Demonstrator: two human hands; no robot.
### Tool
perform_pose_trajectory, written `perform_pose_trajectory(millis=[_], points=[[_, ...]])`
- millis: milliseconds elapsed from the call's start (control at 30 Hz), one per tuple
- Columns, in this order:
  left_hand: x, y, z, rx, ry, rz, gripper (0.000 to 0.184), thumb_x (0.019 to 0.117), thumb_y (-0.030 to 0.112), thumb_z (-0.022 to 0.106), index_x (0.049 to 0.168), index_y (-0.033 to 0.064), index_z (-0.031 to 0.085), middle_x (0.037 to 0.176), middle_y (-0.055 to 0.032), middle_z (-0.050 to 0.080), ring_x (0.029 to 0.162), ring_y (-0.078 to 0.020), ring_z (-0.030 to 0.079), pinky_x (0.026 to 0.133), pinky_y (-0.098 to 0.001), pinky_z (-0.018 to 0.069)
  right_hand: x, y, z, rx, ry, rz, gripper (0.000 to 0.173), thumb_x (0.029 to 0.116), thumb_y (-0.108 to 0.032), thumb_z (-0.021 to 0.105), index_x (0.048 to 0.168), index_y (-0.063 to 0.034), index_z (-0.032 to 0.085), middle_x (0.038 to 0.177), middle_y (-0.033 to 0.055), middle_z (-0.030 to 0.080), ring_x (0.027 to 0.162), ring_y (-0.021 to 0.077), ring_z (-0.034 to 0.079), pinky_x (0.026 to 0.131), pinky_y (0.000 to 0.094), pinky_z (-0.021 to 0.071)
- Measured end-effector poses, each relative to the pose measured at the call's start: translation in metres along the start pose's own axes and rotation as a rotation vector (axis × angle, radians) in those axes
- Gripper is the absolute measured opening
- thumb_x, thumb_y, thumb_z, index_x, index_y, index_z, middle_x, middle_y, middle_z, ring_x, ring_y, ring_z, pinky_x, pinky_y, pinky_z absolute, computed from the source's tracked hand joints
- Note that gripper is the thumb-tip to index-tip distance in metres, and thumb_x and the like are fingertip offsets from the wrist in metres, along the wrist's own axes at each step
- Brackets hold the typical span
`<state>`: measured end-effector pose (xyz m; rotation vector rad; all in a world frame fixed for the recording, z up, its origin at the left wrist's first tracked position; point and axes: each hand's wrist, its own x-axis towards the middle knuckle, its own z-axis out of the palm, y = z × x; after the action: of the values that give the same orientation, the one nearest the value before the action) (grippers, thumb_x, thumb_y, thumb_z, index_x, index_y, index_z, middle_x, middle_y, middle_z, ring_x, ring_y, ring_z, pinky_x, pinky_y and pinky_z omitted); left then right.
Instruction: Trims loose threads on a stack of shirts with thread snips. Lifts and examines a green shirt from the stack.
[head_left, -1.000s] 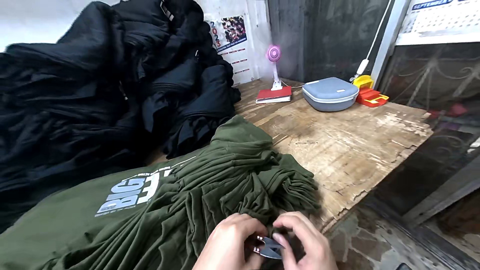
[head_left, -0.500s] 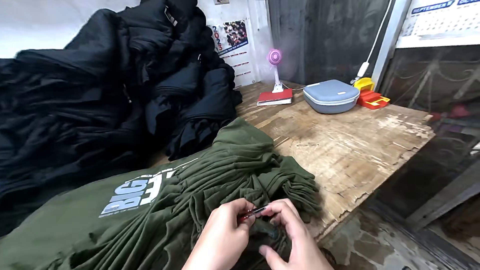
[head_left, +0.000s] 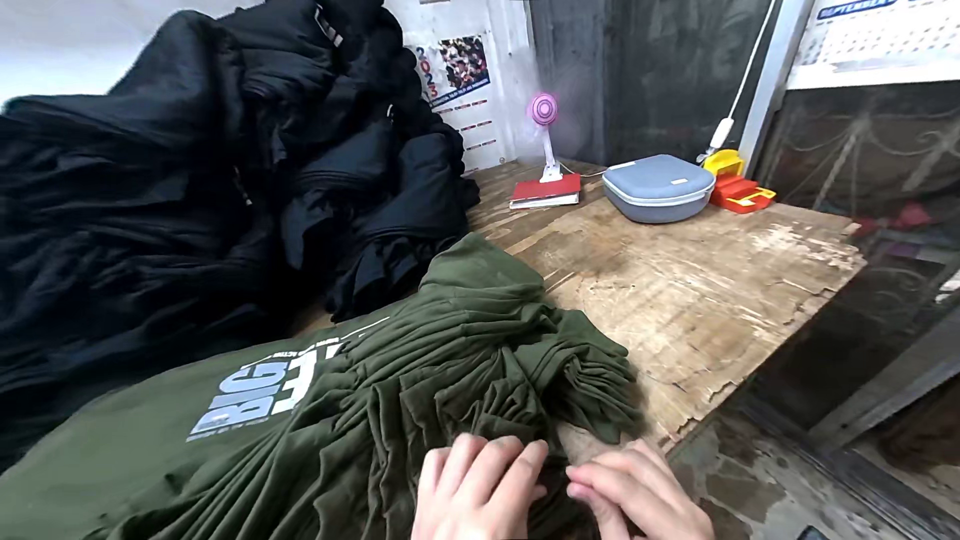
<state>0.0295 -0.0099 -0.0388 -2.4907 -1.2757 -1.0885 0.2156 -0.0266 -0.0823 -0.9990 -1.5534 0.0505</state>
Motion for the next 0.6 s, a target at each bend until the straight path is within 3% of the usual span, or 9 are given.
perform_pose_trajectory(millis=[167,267,333,400,433,533,600], points=[[0.002,-0.007,0.008,0.031,0.035,0.011,0.014,0.098,0.025,0.067,0.102,0.0226,0.08,0.096,0.004,0.074,0.09,-0.0176,0.064,0.079,-0.0403,0.0443,-0.001,0.004,-0.002,0.159,0.0,0.081,0.006,0.0936,-0.016,0.076,0.095,-0.0113,0.079,0.092,-0.0014,0.075,0.091,0.008,0.068,0.085,0.0257,0.0555],[0.007,-0.011,0.001,-0.023,-0.043,-0.009,0.019,0.0953,0.029,0.07,0.112,0.0225,0.077,0.1,0.0,0.072,0.092,-0.021,0.064,0.078,-0.0424,0.0469,0.002,0.012,-0.017,0.271,-0.031,0.161,0.007,0.0949,-0.016,0.074,0.093,-0.0092,0.077,0.091,0.0003,0.073,0.088,0.0078,0.068,0.078,0.0236,0.0589],[0.012,-0.013,0.002,-0.019,-0.131,-0.015,0.025,0.0892,0.031,0.075,0.114,0.0268,0.077,0.094,-0.0005,0.067,0.089,-0.0226,0.063,0.076,-0.0444,0.0461,0.004,0.017,-0.023,0.223,-0.095,0.203,0.012,0.0945,-0.022,0.074,0.091,-0.0109,0.076,0.097,0.0018,0.071,0.095,0.0101,0.066,0.082,0.0275,0.0569],[0.018,-0.018,0.011,-0.009,-0.1,-0.028,0.023,0.0746,0.019,0.075,0.095,0.028,0.08,0.08,0.0035,0.065,0.08,-0.0208,0.064,0.069,-0.0447,0.0477,0.006,0.017,-0.02,0.201,-0.205,0.226,0.018,0.0905,-0.027,0.08,0.095,-0.01,0.077,0.115,0.0078,0.067,0.103,0.0116,0.065,0.086,0.0272,0.0583],[0.022,-0.021,0.016,-0.013,-0.05,-0.048,0.02,0.07,0.017,0.073,0.087,0.0263,0.078,0.076,0.0058,0.064,0.077,-0.0188,0.064,0.066,-0.0437,0.0497,0.006,0.017,-0.017,0.217,-0.255,0.221,0.018,0.088,-0.023,0.083,0.097,-0.0086,0.077,0.12,0.0109,0.066,0.099,0.0114,0.068,0.082,0.026,0.061],[0.034,-0.034,0.024,-0.065,0.123,-0.118,0.01,0.0689,0.018,0.068,0.078,0.0215,0.067,0.072,0.0105,0.062,0.07,-0.0067,0.061,0.061,-0.0306,0.053,0.009,0.015,-0.025,0.245,-0.368,0.199,0.003,0.0867,-0.003,0.079,0.089,-0.005,0.079,0.107,0.0097,0.072,0.088,0.0102,0.072,0.078,0.0246,0.0638],[0.034,-0.039,0.023,-0.136,0.142,-0.131,0.019,0.0701,0.011,0.065,0.086,0.0207,0.067,0.076,0.0107,0.062,0.07,-0.0033,0.06,0.062,-0.025,0.0532,0.017,0.015,-0.05,0.199,-0.525,0.216,0.004,0.0869,-0.002,0.077,0.087,-0.0049,0.079,0.101,0.0079,0.073,0.085,0.0101,0.072,0.077,0.0251,0.0633]])
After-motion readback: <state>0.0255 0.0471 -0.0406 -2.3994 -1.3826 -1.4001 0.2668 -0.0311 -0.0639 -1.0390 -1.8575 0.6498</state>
